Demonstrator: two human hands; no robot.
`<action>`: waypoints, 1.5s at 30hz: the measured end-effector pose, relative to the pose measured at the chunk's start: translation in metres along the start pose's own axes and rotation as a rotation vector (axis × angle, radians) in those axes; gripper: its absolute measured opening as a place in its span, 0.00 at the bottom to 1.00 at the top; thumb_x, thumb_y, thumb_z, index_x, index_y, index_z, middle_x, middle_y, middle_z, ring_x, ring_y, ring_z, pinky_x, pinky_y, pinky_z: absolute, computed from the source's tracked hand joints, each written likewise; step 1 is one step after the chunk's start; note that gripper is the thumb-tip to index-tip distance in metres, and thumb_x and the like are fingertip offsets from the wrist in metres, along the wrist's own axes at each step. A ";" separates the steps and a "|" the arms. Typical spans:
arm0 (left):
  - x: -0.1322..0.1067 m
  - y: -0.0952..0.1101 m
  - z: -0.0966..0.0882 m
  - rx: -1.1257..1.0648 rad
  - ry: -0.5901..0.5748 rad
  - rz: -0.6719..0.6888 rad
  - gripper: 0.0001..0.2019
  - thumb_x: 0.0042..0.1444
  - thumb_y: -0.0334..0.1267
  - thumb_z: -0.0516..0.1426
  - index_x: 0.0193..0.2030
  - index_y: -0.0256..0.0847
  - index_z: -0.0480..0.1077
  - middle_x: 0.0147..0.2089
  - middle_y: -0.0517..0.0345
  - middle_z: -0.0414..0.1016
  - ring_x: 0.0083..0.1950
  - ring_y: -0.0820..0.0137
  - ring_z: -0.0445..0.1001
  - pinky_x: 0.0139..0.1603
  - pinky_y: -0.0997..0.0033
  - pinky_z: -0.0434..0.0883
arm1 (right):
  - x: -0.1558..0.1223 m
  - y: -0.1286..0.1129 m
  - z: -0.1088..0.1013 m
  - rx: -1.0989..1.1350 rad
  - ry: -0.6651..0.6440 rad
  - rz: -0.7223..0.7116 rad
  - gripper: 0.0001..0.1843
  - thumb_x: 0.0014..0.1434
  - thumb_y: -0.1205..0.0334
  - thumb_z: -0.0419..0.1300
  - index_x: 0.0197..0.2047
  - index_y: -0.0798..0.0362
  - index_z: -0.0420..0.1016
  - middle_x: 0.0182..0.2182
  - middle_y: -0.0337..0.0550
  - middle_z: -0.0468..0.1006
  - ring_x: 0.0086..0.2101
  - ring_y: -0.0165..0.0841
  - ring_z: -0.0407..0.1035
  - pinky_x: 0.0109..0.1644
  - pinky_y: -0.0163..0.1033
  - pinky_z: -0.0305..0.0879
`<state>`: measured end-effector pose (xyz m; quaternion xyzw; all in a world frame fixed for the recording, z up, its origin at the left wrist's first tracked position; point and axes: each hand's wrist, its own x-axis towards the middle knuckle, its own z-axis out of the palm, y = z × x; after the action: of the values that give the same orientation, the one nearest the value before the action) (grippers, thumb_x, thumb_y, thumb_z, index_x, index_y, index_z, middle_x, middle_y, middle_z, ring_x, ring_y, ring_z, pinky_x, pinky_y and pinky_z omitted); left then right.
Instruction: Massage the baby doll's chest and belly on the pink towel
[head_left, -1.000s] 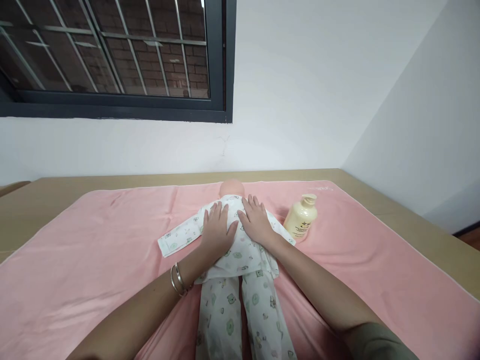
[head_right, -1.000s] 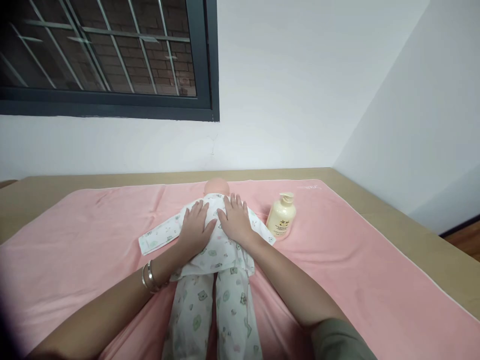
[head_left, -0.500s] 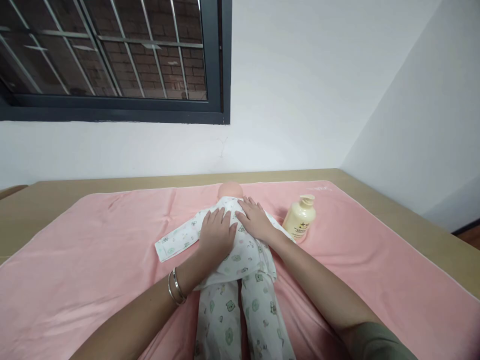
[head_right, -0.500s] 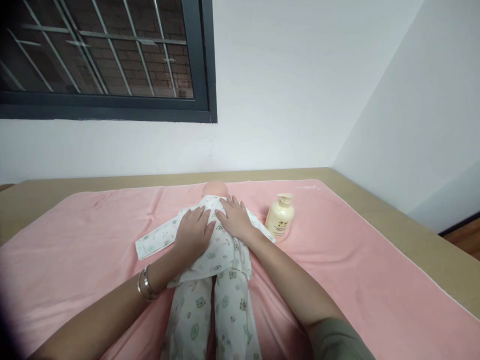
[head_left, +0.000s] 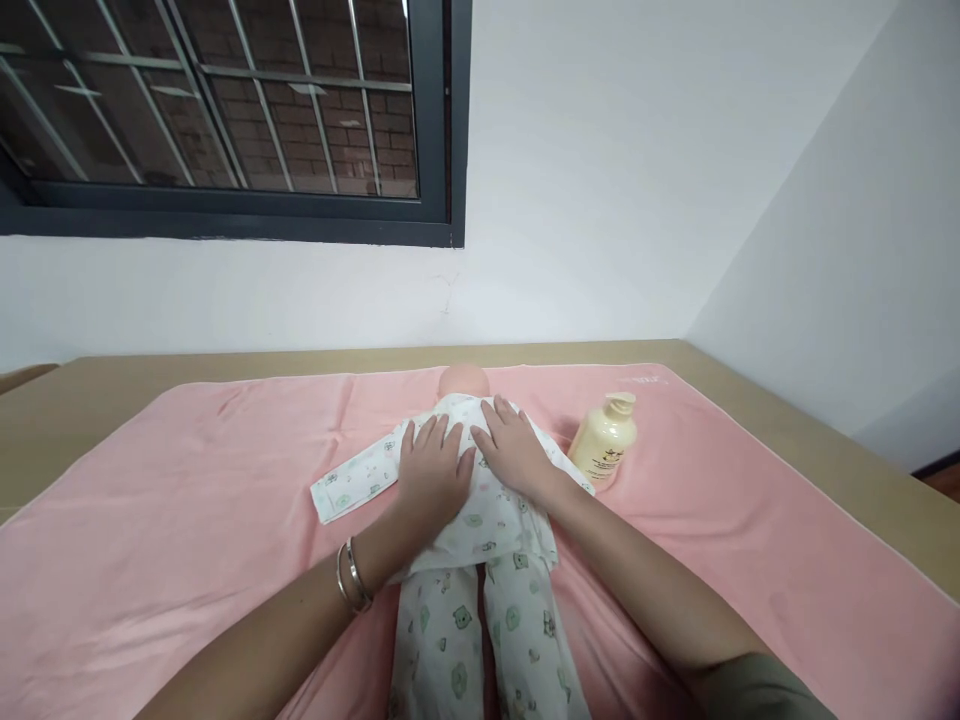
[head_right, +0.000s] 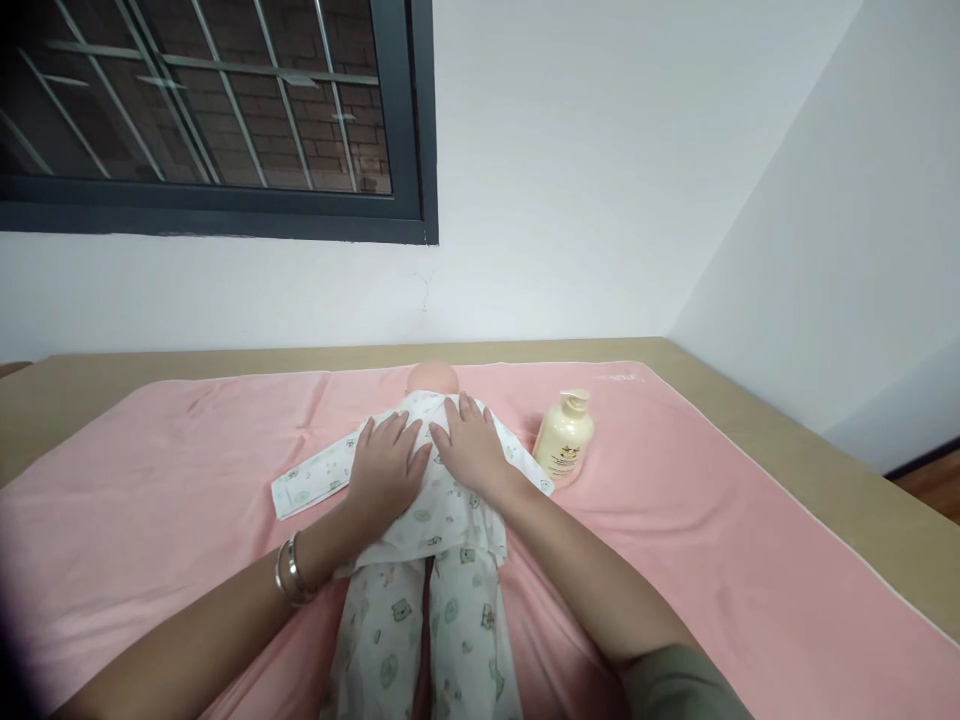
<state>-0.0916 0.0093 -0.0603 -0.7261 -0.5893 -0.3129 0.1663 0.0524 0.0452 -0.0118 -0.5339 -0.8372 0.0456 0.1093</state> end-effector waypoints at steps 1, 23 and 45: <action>-0.001 0.002 -0.002 0.009 0.038 0.018 0.16 0.62 0.39 0.49 0.51 0.37 0.72 0.59 0.41 0.71 0.65 0.49 0.63 0.67 0.39 0.52 | -0.004 -0.003 0.000 -0.026 0.002 -0.019 0.29 0.70 0.57 0.41 0.69 0.64 0.52 0.67 0.62 0.54 0.66 0.47 0.47 0.66 0.53 0.46; -0.007 -0.001 -0.004 -0.116 0.127 0.104 0.10 0.61 0.35 0.50 0.42 0.43 0.73 0.44 0.51 0.77 0.48 0.61 0.73 0.56 0.53 0.65 | -0.030 -0.021 -0.031 -0.096 -0.016 -0.110 0.17 0.65 0.66 0.46 0.42 0.53 0.77 0.40 0.50 0.80 0.43 0.41 0.73 0.51 0.43 0.64; -0.003 -0.008 0.017 -0.234 -0.114 -0.158 0.26 0.64 0.43 0.47 0.67 0.38 0.57 0.71 0.39 0.54 0.72 0.51 0.50 0.68 0.39 0.52 | 0.013 0.009 0.035 0.226 0.202 -0.052 0.28 0.69 0.56 0.42 0.67 0.59 0.58 0.66 0.55 0.58 0.67 0.43 0.46 0.69 0.54 0.41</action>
<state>-0.0955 0.0192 -0.0762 -0.7084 -0.6127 -0.3497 0.0218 0.0468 0.0620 -0.0463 -0.4983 -0.8249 0.0829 0.2536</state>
